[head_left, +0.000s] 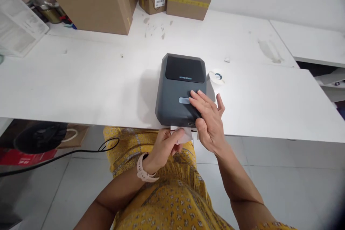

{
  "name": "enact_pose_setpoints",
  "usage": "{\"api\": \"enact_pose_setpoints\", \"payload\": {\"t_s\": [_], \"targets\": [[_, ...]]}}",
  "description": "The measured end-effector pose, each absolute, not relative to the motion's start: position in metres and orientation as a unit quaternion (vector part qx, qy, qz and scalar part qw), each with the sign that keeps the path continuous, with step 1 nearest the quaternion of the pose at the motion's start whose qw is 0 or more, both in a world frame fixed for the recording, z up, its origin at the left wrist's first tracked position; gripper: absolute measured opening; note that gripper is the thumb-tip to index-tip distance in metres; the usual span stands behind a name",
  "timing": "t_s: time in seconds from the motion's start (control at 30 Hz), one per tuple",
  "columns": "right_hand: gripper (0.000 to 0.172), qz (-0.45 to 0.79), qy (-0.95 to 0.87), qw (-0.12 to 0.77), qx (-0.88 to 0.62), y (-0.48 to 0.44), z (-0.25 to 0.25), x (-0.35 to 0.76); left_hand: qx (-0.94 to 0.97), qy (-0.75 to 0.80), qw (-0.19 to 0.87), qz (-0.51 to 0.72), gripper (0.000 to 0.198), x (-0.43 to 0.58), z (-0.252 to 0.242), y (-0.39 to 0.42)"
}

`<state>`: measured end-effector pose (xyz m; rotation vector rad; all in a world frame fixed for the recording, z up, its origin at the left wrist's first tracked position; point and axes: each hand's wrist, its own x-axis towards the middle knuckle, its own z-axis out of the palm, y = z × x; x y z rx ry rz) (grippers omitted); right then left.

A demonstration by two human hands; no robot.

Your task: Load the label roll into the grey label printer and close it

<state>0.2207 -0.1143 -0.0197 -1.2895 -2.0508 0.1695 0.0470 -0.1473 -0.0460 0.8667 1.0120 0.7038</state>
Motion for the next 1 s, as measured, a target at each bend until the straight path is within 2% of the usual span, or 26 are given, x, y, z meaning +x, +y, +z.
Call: {"api": "enact_pose_setpoints", "payload": {"t_s": [0.23,0.37,0.5,0.6,0.67,0.73,0.8,0.9,1.0], "targets": [[0.049,0.045,-0.788,0.343,-0.510,-0.113,-0.017,0.219,0.469,0.479,0.661,0.337,0.058,0.050,-0.044,-0.138],[0.049,0.001,-0.804,0.293,-0.518,-0.113,-0.002,0.219,0.568,0.450,0.615,0.312,0.052,0.027,-0.044,-0.137],[0.052,-0.048,-0.825,0.240,-0.510,-0.104,0.011,0.216,0.608,0.505,0.442,0.424,0.045,0.005,-0.040,-0.137],[0.048,-0.090,-0.837,0.247,-0.479,-0.092,0.012,0.212,0.593,0.513,0.269,0.559,0.034,0.002,-0.040,-0.131],[0.049,-0.083,-0.843,0.266,-0.460,-0.087,0.009,0.212,0.604,0.505,0.190,0.587,0.024,0.005,-0.042,-0.126],[0.049,-0.032,-0.845,0.276,-0.456,-0.087,0.005,0.218,0.642,0.490,0.187,0.560,0.038,0.011,-0.043,-0.121],[0.052,0.027,-0.841,0.289,-0.457,-0.093,0.001,0.229,0.662,0.467,0.230,0.540,0.049,0.016,-0.043,-0.116],[0.064,0.082,-0.814,0.353,-0.454,-0.101,-0.001,0.248,0.623,0.442,0.272,0.586,0.048,0.017,-0.043,-0.103],[0.074,0.076,-0.787,0.431,-0.434,-0.098,0.007,0.260,0.561,0.443,0.288,0.637,0.043,0.013,-0.041,-0.072]]}}
